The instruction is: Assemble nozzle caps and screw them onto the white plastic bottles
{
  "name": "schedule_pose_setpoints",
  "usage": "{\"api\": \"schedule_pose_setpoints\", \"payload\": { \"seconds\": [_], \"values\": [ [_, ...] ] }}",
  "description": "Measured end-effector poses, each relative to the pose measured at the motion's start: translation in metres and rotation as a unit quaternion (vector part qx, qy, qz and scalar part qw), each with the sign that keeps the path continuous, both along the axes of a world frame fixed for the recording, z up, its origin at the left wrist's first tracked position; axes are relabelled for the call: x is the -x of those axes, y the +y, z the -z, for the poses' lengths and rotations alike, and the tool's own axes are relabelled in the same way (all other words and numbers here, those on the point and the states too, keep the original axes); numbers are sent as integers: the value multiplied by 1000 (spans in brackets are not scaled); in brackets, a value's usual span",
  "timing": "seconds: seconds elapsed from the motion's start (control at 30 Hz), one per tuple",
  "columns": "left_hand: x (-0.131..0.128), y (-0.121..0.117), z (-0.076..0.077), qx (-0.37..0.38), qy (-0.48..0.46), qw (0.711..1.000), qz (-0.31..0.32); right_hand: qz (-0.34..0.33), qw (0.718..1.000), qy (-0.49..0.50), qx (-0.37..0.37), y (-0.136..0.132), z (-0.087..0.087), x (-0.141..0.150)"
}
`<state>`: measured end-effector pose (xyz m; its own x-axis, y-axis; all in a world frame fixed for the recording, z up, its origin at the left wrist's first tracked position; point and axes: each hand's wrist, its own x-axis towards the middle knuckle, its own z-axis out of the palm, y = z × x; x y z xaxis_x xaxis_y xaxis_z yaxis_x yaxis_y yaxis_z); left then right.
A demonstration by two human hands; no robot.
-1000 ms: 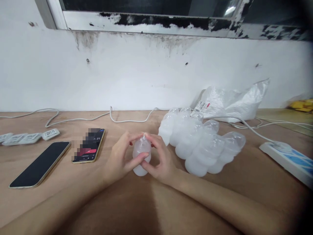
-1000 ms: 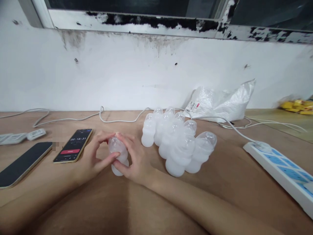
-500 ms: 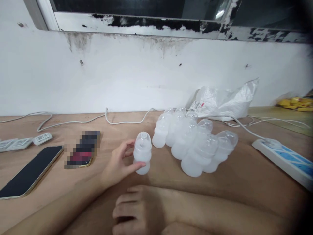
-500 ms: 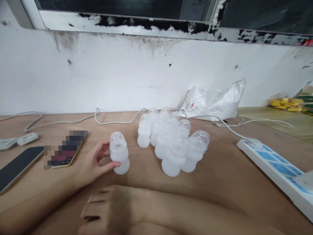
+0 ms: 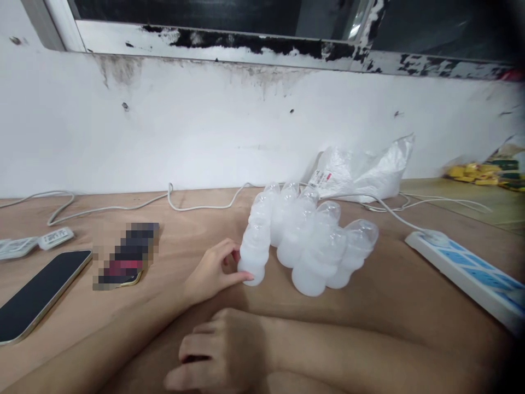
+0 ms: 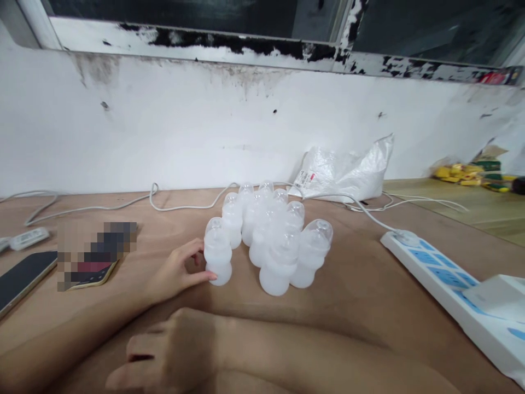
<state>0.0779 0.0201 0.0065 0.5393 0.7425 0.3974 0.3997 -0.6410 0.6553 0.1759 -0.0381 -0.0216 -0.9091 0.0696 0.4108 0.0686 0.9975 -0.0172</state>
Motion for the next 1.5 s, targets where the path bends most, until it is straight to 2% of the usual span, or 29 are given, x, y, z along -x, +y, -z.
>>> {"api": "schedule_pose_setpoints", "payload": {
  "seconds": [0.23, 0.73, 1.0, 1.17, 1.33, 1.43, 1.5],
  "values": [
    [-22, 4, 7, 4, -23, 998, -64, 9, 1000, -29, -8, -1, -10, -2],
    [-38, 8, 10, 22, -27, 997, -61, 11, 999, -30, -5, -2, -10, -3],
    [-34, 3, 10, 23, -33, 998, -43, 9, 999, -41, -4, 1, -7, -3],
    [-8, -6, 10, -7, -17, 999, -41, 6, 999, -50, -3, 2, -8, -3],
    [48, -25, 15, -50, 126, 990, -39, 25, 999, -38, 3, 3, -13, -8],
    [80, -39, 14, -48, 201, 978, 6, 72, 997, -24, 30, 4, -18, -18],
    [94, -47, 7, -42, 248, 967, 31, 144, 986, -20, 86, 4, -23, -27]
  ]
}}
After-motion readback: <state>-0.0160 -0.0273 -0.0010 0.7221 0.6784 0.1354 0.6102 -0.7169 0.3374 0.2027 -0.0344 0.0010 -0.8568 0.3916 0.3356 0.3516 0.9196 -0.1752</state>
